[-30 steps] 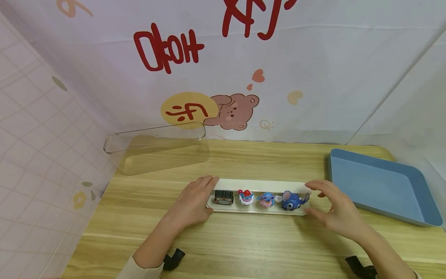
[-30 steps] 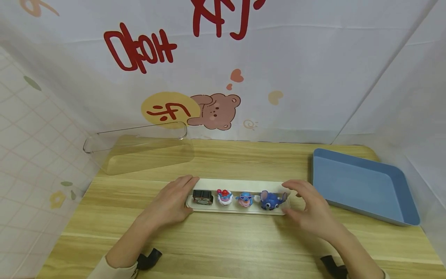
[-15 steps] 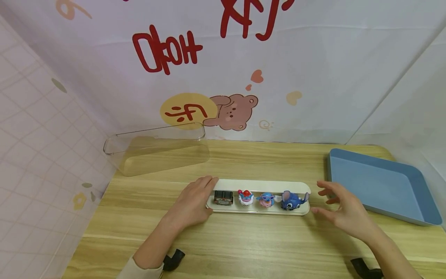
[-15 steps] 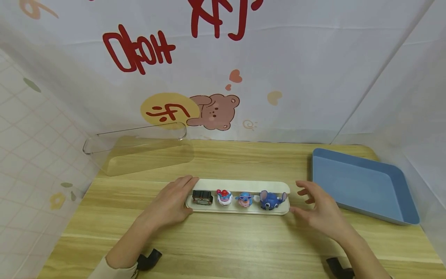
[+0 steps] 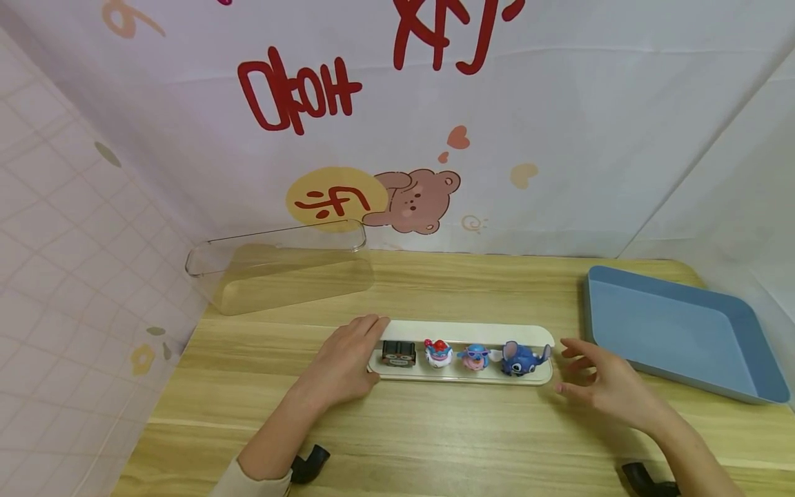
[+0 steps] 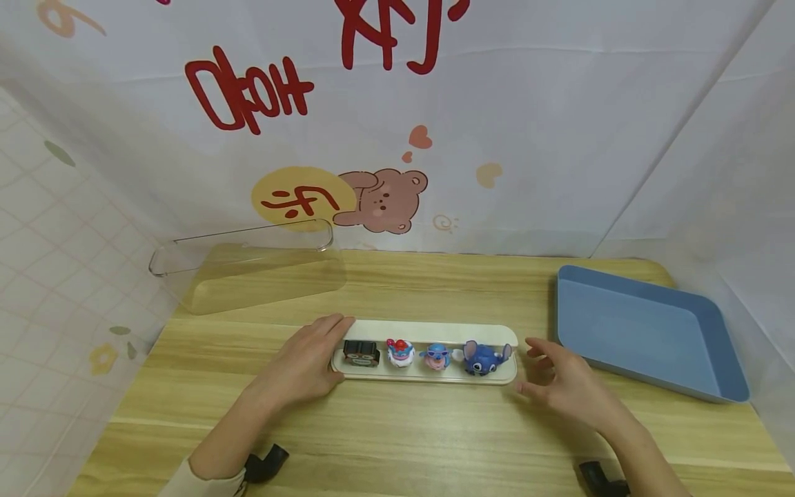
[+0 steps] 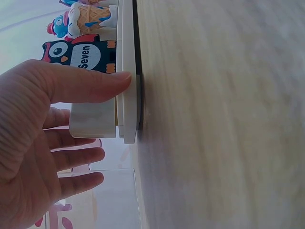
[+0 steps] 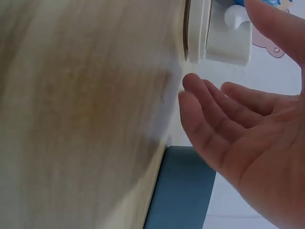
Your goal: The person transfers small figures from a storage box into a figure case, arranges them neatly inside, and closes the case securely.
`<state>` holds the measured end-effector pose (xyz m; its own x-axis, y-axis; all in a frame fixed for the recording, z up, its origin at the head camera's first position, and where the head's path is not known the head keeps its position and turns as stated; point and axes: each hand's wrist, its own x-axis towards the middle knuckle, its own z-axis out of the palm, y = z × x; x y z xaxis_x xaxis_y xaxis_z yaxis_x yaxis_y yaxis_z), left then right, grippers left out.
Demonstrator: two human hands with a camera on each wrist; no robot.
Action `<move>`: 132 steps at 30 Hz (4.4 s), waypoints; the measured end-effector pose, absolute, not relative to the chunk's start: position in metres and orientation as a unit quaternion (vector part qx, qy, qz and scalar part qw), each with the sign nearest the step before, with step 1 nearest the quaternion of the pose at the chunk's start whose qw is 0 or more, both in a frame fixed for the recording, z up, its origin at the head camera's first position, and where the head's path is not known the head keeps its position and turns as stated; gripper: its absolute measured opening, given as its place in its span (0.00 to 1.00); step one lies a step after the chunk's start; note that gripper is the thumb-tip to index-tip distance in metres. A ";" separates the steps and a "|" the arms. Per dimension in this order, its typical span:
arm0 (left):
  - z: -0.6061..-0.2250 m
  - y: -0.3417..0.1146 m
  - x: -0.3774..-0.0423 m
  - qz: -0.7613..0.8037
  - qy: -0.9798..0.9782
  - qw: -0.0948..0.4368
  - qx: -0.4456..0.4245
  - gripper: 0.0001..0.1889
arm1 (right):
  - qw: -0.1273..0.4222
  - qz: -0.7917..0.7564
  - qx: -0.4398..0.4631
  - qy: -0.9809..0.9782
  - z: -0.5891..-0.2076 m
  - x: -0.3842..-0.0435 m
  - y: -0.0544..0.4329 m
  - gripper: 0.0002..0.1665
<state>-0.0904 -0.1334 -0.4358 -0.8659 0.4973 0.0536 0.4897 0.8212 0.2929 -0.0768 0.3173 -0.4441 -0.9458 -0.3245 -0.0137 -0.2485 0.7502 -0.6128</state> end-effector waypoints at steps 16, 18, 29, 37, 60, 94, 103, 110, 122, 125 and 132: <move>-0.438 -0.131 -0.090 0.149 0.954 0.011 0.261 0.49 | 0.116 -0.339 -0.148 0.922 -0.457 -0.087 0.322 0.45; -0.438 -0.131 -0.090 0.148 0.954 0.011 0.261 0.49 | 0.115 -0.336 -0.147 0.923 -0.458 -0.088 0.322 0.43; -0.436 -0.132 -0.091 0.145 0.956 0.017 0.255 0.49 | 0.114 -0.340 -0.140 0.923 -0.460 -0.091 0.318 0.38; -0.435 -0.132 -0.090 0.151 0.956 0.019 0.251 0.49 | 0.096 -0.329 -0.124 0.931 -0.462 -0.085 0.312 0.39; -0.408 -0.160 -0.099 0.136 0.947 -0.141 0.255 0.39 | 0.117 -0.346 -0.097 0.926 -0.457 -0.084 0.308 0.39; -0.371 -0.314 -0.186 0.072 0.988 -0.100 0.095 0.66 | 0.125 -0.354 -0.100 0.922 -0.459 -0.083 0.309 0.36; -0.379 -0.328 -0.195 0.070 0.988 -0.090 0.107 0.65 | 0.126 -0.344 -0.098 0.925 -0.456 -0.084 0.308 0.37; -0.380 -0.333 -0.199 0.051 0.983 -0.113 0.134 0.64 | 0.133 -0.345 -0.096 0.924 -0.456 -0.084 0.309 0.37; -0.380 -0.330 -0.191 0.063 0.983 -0.126 0.122 0.60 | 0.137 -0.346 -0.091 0.924 -0.458 -0.083 0.309 0.38; -0.380 -0.329 -0.187 0.066 0.981 -0.136 0.122 0.60 | 0.133 -0.341 -0.092 0.926 -0.457 -0.084 0.309 0.38; -0.383 -0.329 -0.180 0.070 0.961 -0.217 0.158 0.59 | 0.134 -0.338 -0.095 0.927 -0.456 -0.087 0.309 0.39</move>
